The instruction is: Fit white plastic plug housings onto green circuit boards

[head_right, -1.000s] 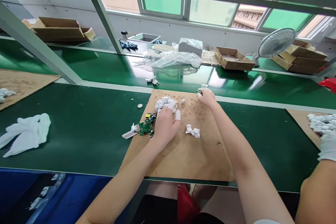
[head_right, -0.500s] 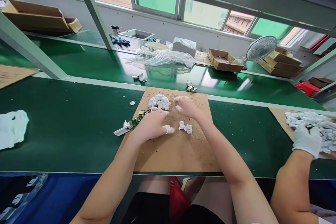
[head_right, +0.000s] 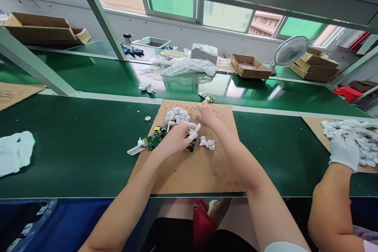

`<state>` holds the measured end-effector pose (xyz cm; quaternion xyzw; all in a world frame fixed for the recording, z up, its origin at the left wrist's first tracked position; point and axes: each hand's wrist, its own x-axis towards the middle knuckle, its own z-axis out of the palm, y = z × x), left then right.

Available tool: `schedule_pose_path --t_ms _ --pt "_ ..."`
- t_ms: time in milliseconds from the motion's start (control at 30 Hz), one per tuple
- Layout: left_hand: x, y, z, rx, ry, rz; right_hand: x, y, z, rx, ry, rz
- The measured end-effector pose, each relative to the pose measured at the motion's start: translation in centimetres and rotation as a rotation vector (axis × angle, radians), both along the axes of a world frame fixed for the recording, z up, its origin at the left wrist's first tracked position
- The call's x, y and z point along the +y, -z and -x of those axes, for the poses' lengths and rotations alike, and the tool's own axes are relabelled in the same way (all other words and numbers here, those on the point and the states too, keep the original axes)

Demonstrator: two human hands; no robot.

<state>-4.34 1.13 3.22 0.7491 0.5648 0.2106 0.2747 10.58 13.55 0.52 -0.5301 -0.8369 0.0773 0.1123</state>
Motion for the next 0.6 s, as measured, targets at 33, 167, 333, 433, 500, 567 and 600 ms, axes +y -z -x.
schedule_pose_path --t_ms 33,167,333,433,500,567,600 --pt "0.1 0.1 -0.2 0.068 -0.022 0.006 -0.2 -0.1 -0.5 0.056 0.036 -0.005" --pt "0.0 0.2 -1.4 0.385 -0.087 0.086 -2.3 -1.0 -3.5 0.301 0.166 -0.008" --pt "-0.6 0.6 -2.6 0.486 -0.075 0.128 -6.5 -1.0 -7.1 0.554 0.233 -0.004" --pt "-0.5 1.3 -2.5 0.418 -0.062 0.1 -8.2 0.0 -8.1 0.77 0.262 0.016" --pt "-0.1 1.7 -2.0 0.236 -0.108 0.096 -8.8 0.7 -8.2 0.881 0.277 0.028" --pt "0.5 1.9 -1.4 -0.088 -0.182 0.168 -9.2 1.4 -8.0 0.927 0.279 0.054" --pt "0.9 2.0 -1.2 -0.257 -0.206 0.228 -9.3 1.5 -7.9 0.947 0.277 0.076"
